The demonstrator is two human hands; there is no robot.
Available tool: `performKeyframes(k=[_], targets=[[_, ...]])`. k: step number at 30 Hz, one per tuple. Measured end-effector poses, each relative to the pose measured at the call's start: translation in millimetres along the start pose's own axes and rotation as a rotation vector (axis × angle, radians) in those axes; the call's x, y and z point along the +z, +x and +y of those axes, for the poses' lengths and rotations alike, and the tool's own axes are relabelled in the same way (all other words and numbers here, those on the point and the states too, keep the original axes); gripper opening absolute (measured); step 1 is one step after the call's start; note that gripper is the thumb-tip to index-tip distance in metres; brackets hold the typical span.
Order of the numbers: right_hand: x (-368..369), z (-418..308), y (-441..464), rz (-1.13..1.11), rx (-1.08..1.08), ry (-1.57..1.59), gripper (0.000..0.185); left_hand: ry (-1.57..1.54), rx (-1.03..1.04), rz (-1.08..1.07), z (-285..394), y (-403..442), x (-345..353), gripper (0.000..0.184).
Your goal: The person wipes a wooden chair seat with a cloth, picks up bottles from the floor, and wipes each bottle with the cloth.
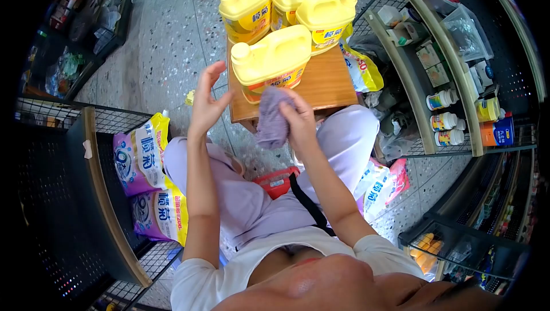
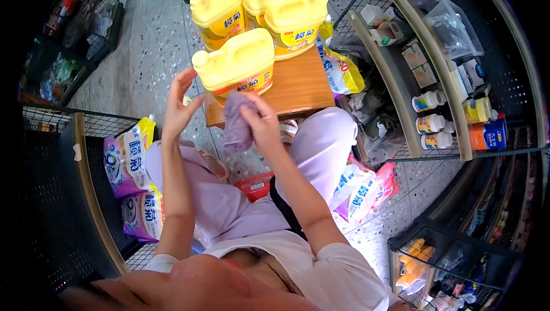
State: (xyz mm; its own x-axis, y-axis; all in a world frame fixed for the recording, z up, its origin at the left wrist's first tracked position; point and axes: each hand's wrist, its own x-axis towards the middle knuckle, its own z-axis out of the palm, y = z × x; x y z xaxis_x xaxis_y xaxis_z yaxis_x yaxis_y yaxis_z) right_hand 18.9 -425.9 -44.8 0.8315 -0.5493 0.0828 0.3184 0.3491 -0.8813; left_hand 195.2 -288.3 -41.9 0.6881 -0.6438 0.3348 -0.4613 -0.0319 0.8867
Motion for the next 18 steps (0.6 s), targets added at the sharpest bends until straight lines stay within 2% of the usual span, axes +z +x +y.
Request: performKeyframes(k=[2,4,7,8,11,12,15,18], targets=[[-8.0,-0.9,-7.5,0.15,0.235,0.403,0.037,-0.065,-0.048,0.015,-12.2,-12.9,-5.3,0.042],[-19.0,5.1,-11.3,0.05,0.225,0.584,0.041,-0.155,-0.054,-0.009,-7.8,-25.1,-1.4,0.015],[-19.0,14.2,-15.6,0.006,0.244,0.734,0.047,-0.172,-0.147,-0.225,6.0,-41.4,11.5,0.016],[-21.0,20.7,-16.0,0.026,0.266,0.758,0.047,-0.297,-0.272,-0.26,13.1,-46.0,18.1,0.024],[-22.0,26.9,-12.9,0.039,0.288,0.752,0.046,-0.494,-0.298,-0.291,27.5,-48.3,34.1,0.027],[-21.3,26.6,-12.2,0.036,0.287,0.737,0.047,-0.426,-0.259,-0.275,34.9,-46.7,37.3,0.03],[-19.5,21.9,-11.9,0.079,0.273,0.72,0.046,-0.041,0.03,-0.218,43.6,-44.3,46.7,0.029],[-22.0,16.9,-13.0,0.107,0.285,0.566,0.044,-0.144,-0.147,-0.124,37.6,-49.5,54.7,0.025]])
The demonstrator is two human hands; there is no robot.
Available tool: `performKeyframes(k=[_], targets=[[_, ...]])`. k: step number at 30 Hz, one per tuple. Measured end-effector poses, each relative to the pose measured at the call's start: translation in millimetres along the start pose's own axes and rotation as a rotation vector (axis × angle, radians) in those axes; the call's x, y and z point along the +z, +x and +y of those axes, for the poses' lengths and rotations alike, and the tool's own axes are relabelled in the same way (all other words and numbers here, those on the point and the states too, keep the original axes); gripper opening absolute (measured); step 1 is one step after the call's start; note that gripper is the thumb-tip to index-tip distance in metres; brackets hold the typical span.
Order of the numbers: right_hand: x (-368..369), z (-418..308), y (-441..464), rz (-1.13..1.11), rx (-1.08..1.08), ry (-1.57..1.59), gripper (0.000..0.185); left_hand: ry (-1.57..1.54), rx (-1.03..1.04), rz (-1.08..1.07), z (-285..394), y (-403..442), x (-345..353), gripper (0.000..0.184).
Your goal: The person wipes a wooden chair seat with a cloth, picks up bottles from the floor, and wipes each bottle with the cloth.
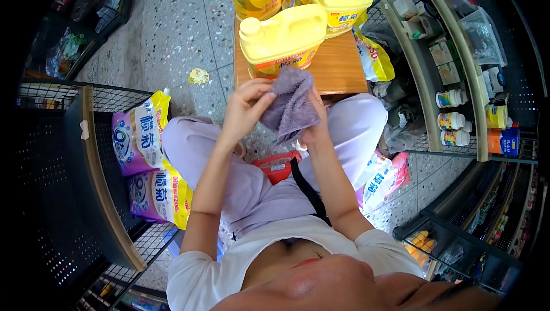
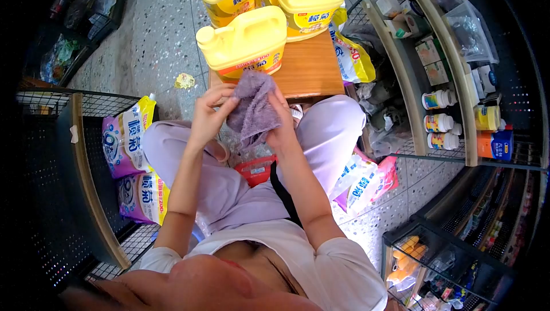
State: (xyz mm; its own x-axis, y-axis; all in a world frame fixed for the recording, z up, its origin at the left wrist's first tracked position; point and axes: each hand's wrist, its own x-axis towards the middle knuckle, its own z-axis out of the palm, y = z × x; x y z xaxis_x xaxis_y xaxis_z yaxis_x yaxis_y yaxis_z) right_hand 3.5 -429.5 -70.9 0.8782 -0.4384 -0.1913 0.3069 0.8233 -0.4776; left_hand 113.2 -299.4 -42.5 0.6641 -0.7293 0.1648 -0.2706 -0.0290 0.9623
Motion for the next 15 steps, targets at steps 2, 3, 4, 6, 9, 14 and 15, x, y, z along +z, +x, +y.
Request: performKeyframes(k=[2,3,4,6,9,14,15], targets=[[1.0,-5.1,-3.2,-0.04,-0.013,-0.143,0.041,-0.177,-0.125,0.054,-1.2,-2.7,1.0,0.02],[0.9,-7.5,-5.1,-0.061,-0.017,-0.215,0.039,-0.265,-0.188,0.084,-1.9,-4.9,0.9,0.017],[0.0,-10.4,-5.5,-0.029,0.004,-0.271,0.038,-0.263,-0.2,0.097,-5.9,-5.8,0.5,0.017],[-2.8,-16.8,-2.3,0.028,0.048,-0.385,0.037,-0.364,-0.228,0.077,-6.9,-5.4,-3.0,0.016],[-17.9,-18.9,0.3,0.146,-0.06,-0.612,0.037,-0.448,-0.26,0.062,2.8,-4.0,-4.6,0.014],[-22.7,-9.7,-10.9,0.07,-0.267,-0.809,0.051,-0.426,-0.294,0.05,18.6,-5.7,-0.9,0.015],[-21.7,-7.6,-14.0,-0.054,-0.37,-0.865,0.057,-0.425,-0.282,0.081,19.4,-5.7,1.5,0.015]])
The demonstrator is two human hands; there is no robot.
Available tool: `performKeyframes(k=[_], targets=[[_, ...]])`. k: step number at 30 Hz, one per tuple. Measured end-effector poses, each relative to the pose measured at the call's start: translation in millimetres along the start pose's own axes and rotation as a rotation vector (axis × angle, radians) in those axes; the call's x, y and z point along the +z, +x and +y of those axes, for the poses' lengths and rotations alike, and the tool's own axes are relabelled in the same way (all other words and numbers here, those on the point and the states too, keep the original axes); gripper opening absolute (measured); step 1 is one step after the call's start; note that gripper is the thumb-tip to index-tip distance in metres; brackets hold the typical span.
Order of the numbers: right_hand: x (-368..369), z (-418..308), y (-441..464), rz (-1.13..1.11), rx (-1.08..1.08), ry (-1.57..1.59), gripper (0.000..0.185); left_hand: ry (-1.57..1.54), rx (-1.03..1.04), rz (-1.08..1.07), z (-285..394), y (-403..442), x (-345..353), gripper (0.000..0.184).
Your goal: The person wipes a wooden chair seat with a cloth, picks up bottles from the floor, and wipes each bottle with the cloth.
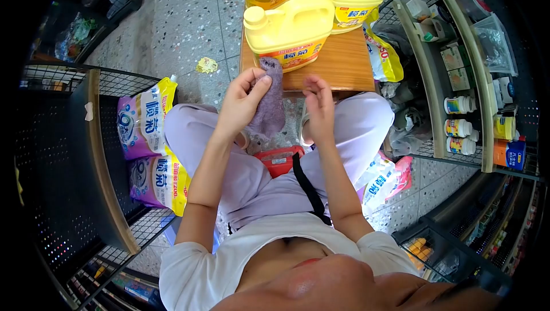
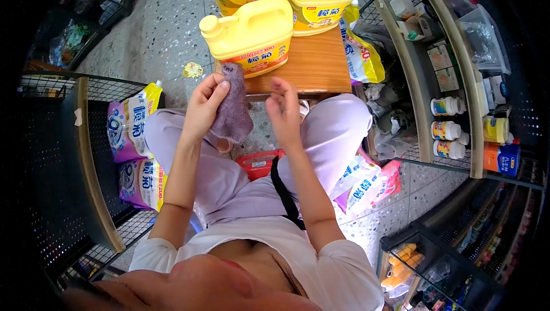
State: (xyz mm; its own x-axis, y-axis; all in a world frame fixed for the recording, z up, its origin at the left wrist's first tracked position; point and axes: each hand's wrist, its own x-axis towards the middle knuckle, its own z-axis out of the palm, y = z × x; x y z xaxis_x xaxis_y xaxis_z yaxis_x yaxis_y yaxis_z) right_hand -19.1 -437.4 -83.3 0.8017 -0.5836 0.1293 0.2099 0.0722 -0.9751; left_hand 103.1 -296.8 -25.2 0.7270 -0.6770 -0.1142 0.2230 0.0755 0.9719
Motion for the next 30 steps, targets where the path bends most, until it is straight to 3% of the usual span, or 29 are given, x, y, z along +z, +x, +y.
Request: performKeyframes(k=[4,5,8,9,12,17,18,21,22,24,26,29,30], targets=[[16.8,-27.8,-12.5,-0.256,-0.355,-0.436,0.078,-0.089,-0.004,0.041,-2.5,-2.8,9.6,0.019],[21.9,-21.7,-16.2,-0.203,-0.329,-0.453,0.078,-0.131,-0.022,0.031,-2.9,-2.9,11.7,0.021],[14.3,3.3,-22.3,-0.042,0.097,-0.09,0.068,-0.383,-0.176,-0.089,15.1,-8.3,21.3,0.03],[10.0,2.0,-22.0,-0.032,0.199,0.069,0.059,-0.29,-0.12,-0.095,14.3,-7.6,21.1,0.031],[-1.4,5.5,-17.9,0.05,0.528,0.985,0.05,0.029,0.043,-0.103,8.1,-3.4,19.7,0.038],[-21.6,43.4,-23.7,0.069,0.363,0.705,0.053,0.673,0.39,-0.129,9.3,0.6,21.7,0.052],[-22.3,39.1,-22.5,0.072,0.35,0.68,0.054,0.683,0.399,-0.105,6.7,-0.4,23.8,0.054],[-22.1,-1.4,-13.7,0.01,0.437,1.021,0.046,0.74,0.474,-0.044,-8.7,-2.3,30.1,0.055],[-22.9,-12.8,-12.0,-0.035,0.485,1.2,0.042,0.701,0.367,-0.075,-10.9,-2.7,28.8,0.052],[-30.6,-8.7,-12.1,0.052,0.522,0.993,0.042,0.609,0.149,-0.124,-15.0,-7.6,27.2,0.046],[-42.9,13.8,-9.5,0.166,0.546,0.723,0.045,0.655,0.211,-0.076,-19.3,-9.5,28.9,0.036],[-44.2,-7.5,4.3,0.252,0.352,-0.169,0.057,0.695,0.256,-0.033,-11.9,-11.8,27.7,0.026],[-41.0,-12.5,4.4,0.219,0.176,-0.294,0.06,0.7,0.259,-0.03,-9.6,-13.6,25.9,0.024]])
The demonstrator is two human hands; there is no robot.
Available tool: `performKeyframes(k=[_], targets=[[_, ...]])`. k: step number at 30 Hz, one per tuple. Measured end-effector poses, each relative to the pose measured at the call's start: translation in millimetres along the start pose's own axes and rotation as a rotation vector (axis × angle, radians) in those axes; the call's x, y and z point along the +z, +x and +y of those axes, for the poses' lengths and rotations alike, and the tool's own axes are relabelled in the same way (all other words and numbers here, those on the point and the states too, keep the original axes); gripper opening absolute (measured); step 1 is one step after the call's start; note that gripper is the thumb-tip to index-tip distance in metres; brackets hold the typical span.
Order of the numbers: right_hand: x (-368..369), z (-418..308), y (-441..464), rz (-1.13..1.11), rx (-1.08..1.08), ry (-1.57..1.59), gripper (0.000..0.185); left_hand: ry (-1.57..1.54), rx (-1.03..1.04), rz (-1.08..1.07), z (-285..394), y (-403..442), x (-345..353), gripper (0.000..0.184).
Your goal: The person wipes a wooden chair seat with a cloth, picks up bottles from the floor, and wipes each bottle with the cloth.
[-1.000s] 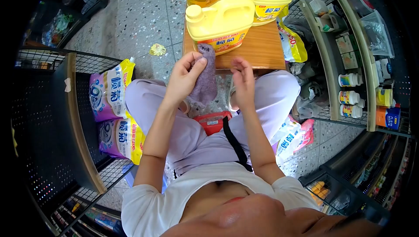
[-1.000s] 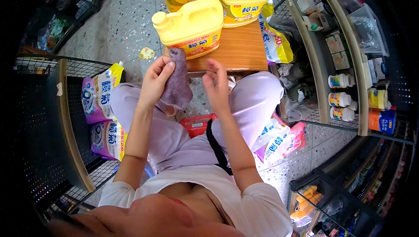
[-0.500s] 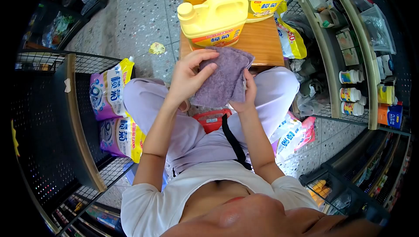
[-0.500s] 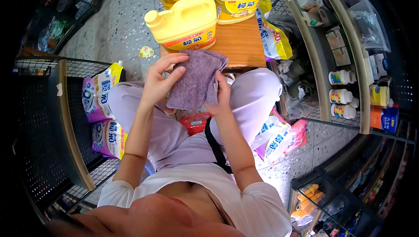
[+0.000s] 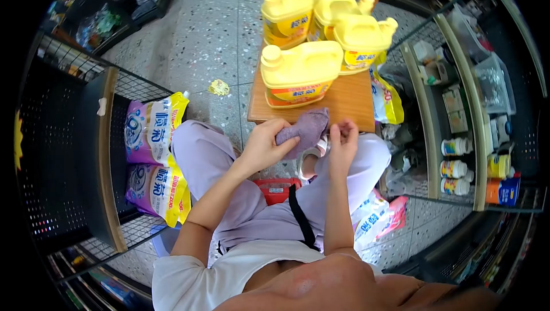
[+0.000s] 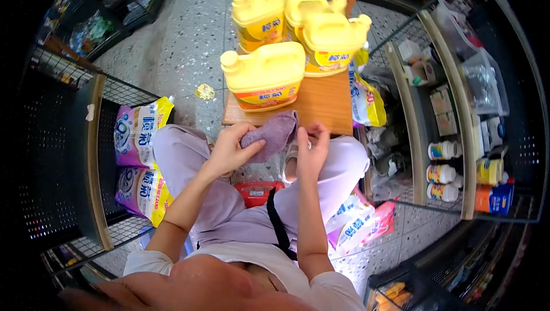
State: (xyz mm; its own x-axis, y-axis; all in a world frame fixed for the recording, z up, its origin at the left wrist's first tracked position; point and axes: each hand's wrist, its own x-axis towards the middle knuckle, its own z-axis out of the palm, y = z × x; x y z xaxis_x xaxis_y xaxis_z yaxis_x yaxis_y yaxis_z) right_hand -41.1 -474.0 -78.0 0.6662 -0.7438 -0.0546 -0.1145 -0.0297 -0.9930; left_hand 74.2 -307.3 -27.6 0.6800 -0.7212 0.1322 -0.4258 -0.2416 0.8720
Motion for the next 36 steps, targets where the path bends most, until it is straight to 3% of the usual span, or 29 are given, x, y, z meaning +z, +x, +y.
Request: performKeyframes(k=[2,3,6,7,10,14,17,20,21,23,24,27,36], targets=[[2.2,-12.7,0.9,0.018,-0.393,-0.197,0.066,0.058,0.036,-0.13,-4.3,2.5,-5.3,0.027],[1.6,-28.8,0.1,-0.094,-0.577,-0.333,0.071,0.066,0.081,-0.202,-2.7,4.1,-9.2,0.028],[-1.7,-43.2,10.7,-0.629,-0.661,-0.385,0.068,0.055,0.194,-0.373,0.9,6.8,-18.8,0.031],[-3.9,-41.2,11.2,-0.787,-0.413,-0.234,0.063,0.033,0.216,-0.397,3.1,7.2,-22.8,0.031],[-5.0,-31.3,9.0,-0.849,-0.196,-0.07,0.06,-0.003,0.244,-0.425,8.8,10.9,-35.6,0.033],[-1.1,-30.2,5.3,-0.79,-0.113,0.007,0.04,0.046,0.302,-0.401,7.8,14.6,-42.3,0.037],[2.6,-23.6,6.1,-0.707,-0.067,0.096,0.029,-0.086,0.208,-0.17,3.3,11.7,-34.3,0.043],[8.8,-26.7,2.7,-0.587,-0.017,0.189,0.024,0.053,0.344,0.14,-1.3,15.6,-34.4,0.043],[8.8,-22.2,2.4,-0.564,0.018,0.236,0.02,0.072,0.306,0.187,-4.2,13.6,-33.6,0.042],[14.4,-4.2,8.4,-0.559,-0.19,0.244,0.021,0.108,0.241,0.283,-9.7,10.0,-28.7,0.039],[17.6,0.1,11.4,-0.552,-0.294,0.247,0.022,0.063,0.215,0.27,-13.5,7.8,-24.7,0.038],[30.5,-5.1,11.4,-0.597,-0.237,0.499,0.029,-0.092,0.127,0.186,-14.7,1.1,-18.3,0.035],[47.1,-10.2,0.5,-0.547,-0.031,0.765,0.033,-0.402,0.051,-0.012,-16.7,2.0,-0.7,0.059]])
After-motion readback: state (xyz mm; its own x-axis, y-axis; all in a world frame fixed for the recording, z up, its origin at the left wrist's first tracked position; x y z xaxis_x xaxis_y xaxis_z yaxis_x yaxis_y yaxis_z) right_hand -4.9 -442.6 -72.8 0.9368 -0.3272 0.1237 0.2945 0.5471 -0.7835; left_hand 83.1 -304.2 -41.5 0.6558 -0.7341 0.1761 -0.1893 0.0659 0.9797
